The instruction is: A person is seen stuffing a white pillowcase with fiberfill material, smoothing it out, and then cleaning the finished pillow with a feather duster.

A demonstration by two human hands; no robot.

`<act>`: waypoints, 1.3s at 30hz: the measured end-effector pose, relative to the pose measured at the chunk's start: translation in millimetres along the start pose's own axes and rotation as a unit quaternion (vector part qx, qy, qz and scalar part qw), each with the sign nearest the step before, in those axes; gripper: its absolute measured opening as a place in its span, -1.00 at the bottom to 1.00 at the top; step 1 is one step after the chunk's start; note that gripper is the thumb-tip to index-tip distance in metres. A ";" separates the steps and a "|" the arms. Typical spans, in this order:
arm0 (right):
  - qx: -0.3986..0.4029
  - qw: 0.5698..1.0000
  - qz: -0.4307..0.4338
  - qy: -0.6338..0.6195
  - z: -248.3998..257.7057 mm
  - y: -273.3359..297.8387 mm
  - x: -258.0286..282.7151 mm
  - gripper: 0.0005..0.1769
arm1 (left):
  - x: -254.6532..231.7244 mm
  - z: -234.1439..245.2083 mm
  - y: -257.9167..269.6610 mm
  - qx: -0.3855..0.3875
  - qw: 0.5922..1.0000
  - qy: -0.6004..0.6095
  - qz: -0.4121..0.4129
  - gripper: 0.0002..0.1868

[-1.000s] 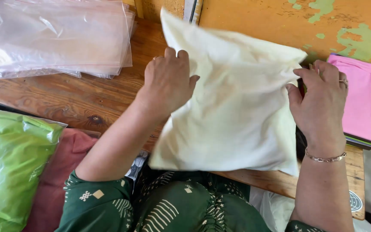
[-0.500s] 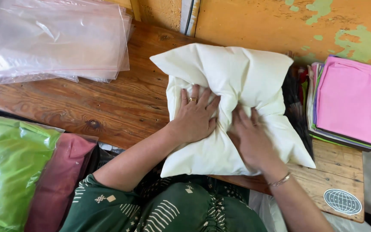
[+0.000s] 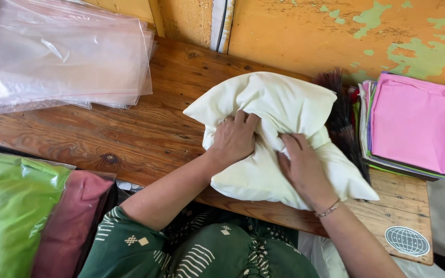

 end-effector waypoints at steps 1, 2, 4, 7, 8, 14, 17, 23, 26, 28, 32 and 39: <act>-0.001 1.000 -0.001 0.002 8.4 -5.1 -16.2 -0.52 | -4.5 16.9 -0.1 -0.001 1.000 0.001 -0.001 -0.73; 0.004 1.000 -0.020 0.024 15.7 -7.4 -35.0 -0.49 | -6.8 22.6 3.5 0.063 0.998 0.014 0.020 -0.70; 0.006 0.998 -0.036 0.046 42.0 -8.5 -35.7 -0.46 | -11.4 49.4 11.9 0.123 0.991 0.025 0.040 -0.63; 0.090 0.959 -0.218 0.159 80.1 7.0 -20.4 -0.06 | -15.4 94.0 27.4 0.235 0.967 0.089 0.026 -0.47; 0.104 0.948 -0.278 0.114 86.4 16.4 -17.9 0.07 | -13.0 116.8 28.1 0.228 0.968 0.108 0.004 -0.49; 0.158 0.945 -0.277 0.075 41.4 43.4 -37.0 -0.28 | 27.4 127.1 14.4 0.116 0.993 0.021 -0.028 -0.13; 0.038 0.988 -0.125 0.083 45.0 22.8 -51.3 -0.55 | 25.3 97.2 24.7 0.240 0.968 0.075 0.012 -0.04; -0.107 0.988 -0.040 0.106 136.7 -24.2 -8.9 -0.44 | 3.7 139.3 46.7 0.218 0.975 0.038 -0.026 -0.34; -0.049 0.989 -0.110 0.090 128.0 -31.5 -16.6 -0.29 | 1.8 163.4 36.8 0.151 0.987 0.026 -0.045 -0.30; -0.012 0.993 -0.109 0.054 101.8 -32.3 -11.8 -0.26 | 1.1 162.7 22.0 0.096 0.994 0.033 -0.050 -0.32; 0.149 0.961 -0.198 0.126 -7.3 -20.5 -25.2 -0.27 | -2.8 80.1 -2.3 0.178 0.982 -0.025 -0.051 -0.33; 0.212 0.958 -0.161 0.110 -7.2 2.5 -4.0 -0.26 | -20.3 30.5 -3.8 0.200 0.972 -0.087 -0.092 -0.29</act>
Point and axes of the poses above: each hand's wrist, its own y-axis away from the middle knuckle, its own z-axis out of the back of the hand, x = y × z, the point moved 8 cm from there along -y, towards the middle knuckle, and after that the axes turned 8 degrees about -y, right-handed, at the moved point
